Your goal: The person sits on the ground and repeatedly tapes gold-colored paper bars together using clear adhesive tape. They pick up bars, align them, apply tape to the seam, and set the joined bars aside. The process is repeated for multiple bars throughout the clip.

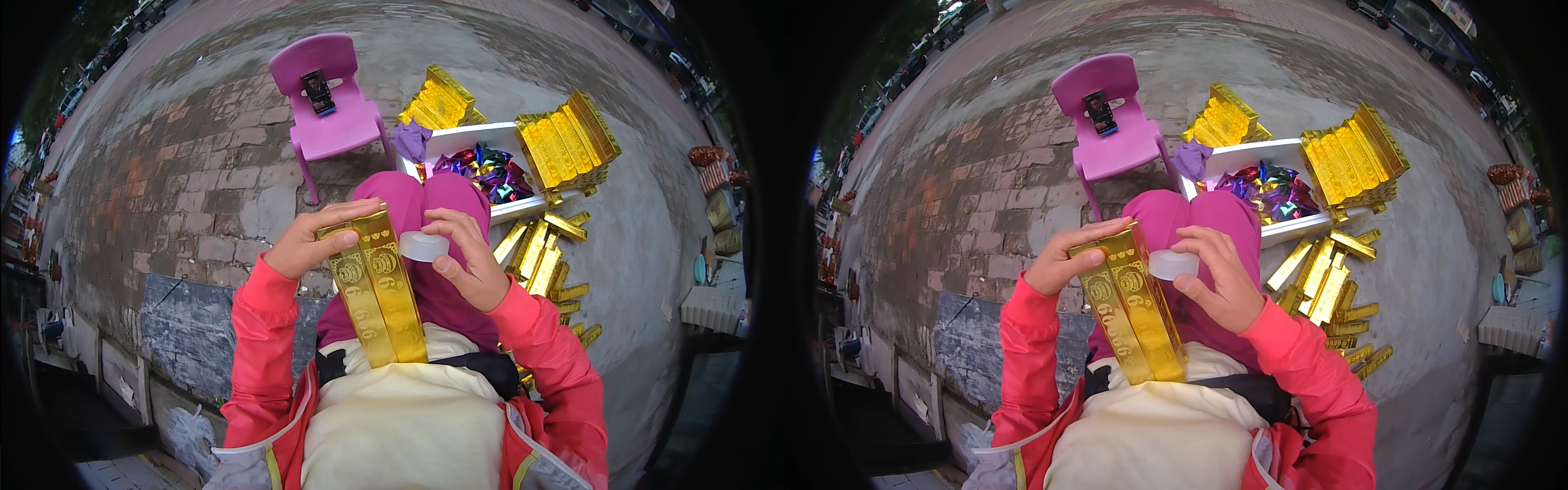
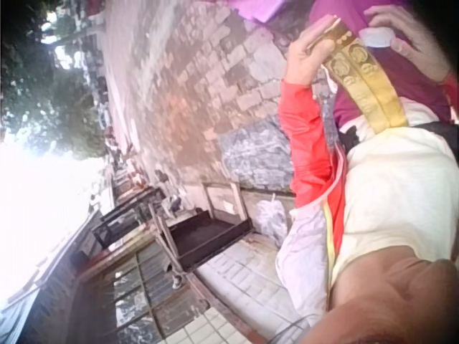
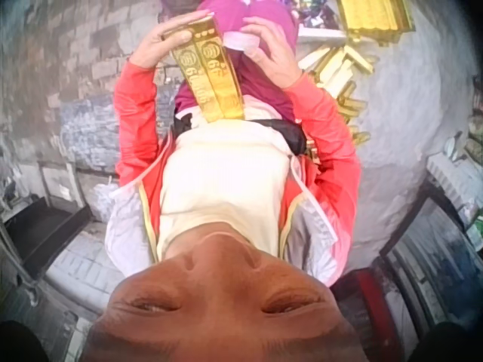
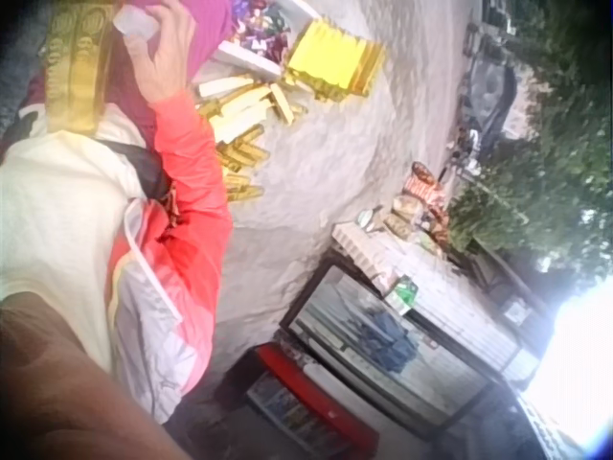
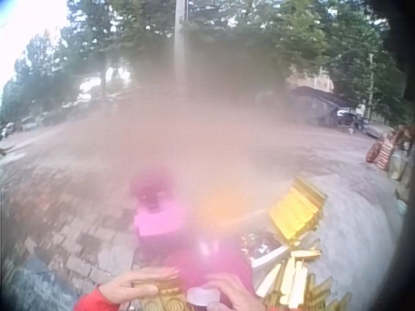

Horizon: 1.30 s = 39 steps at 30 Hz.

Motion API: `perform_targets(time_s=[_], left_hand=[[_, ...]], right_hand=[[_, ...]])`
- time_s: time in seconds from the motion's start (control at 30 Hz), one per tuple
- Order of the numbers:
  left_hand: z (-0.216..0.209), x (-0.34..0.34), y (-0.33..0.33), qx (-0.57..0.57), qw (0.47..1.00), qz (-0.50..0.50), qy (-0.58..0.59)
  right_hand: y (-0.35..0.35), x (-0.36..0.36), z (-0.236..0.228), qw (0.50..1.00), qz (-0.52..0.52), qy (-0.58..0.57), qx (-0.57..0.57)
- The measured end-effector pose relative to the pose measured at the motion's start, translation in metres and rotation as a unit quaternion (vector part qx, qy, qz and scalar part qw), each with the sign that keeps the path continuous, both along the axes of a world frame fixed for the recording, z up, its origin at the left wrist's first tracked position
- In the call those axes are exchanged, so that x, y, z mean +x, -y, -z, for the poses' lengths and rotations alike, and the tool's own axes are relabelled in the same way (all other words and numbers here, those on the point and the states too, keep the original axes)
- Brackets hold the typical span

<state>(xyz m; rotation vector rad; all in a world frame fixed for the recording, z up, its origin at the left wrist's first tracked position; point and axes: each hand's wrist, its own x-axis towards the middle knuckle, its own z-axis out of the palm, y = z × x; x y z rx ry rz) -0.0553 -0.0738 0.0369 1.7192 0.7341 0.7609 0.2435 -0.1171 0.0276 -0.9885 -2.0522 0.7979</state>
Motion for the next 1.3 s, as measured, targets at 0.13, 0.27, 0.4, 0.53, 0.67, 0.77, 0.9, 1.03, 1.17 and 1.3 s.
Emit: perform_targets(time_s=[0.13,0.27,0.4,0.53,0.67,0.77,0.9,1.03,1.17,1.3], left_hand=[[-0.006,-0.011,0.014,0.047,0.999,-0.006,-0.004],[-0.007,-0.015,0.021,0.035,0.999,-0.004,0.028],[-0.008,-0.016,0.022,0.044,0.999,0.002,0.018],[-0.010,-0.014,0.021,0.053,0.998,0.017,0.032],[-0.013,-0.011,0.020,0.066,0.997,0.026,0.017],[-0.017,-0.009,0.022,0.085,0.996,0.029,0.008],[-0.021,-0.007,0.023,0.099,0.995,0.031,0.005],[-0.021,-0.006,0.024,0.104,0.994,0.034,0.010],[-0.021,-0.006,0.024,0.110,0.993,0.037,0.013],[-0.021,-0.006,0.025,0.103,0.994,0.035,0.010]], right_hand=[[-0.006,-0.008,0.010,0.942,-0.099,-0.193,-0.257],[-0.009,-0.019,0.009,0.884,-0.160,-0.287,-0.333],[-0.010,-0.017,0.002,0.935,-0.124,-0.198,-0.268],[-0.020,-0.012,0.005,0.963,-0.058,-0.141,-0.221],[-0.028,-0.017,0.019,0.909,-0.048,-0.229,-0.345],[-0.030,-0.020,0.027,0.900,-0.040,-0.229,-0.369],[-0.021,-0.031,0.037,0.911,-0.017,-0.273,-0.309],[-0.002,-0.046,0.050,0.840,-0.029,-0.415,-0.348],[-0.001,-0.048,0.061,0.823,-0.034,-0.429,-0.371],[-0.004,-0.049,0.061,0.778,0.007,-0.480,-0.406]])
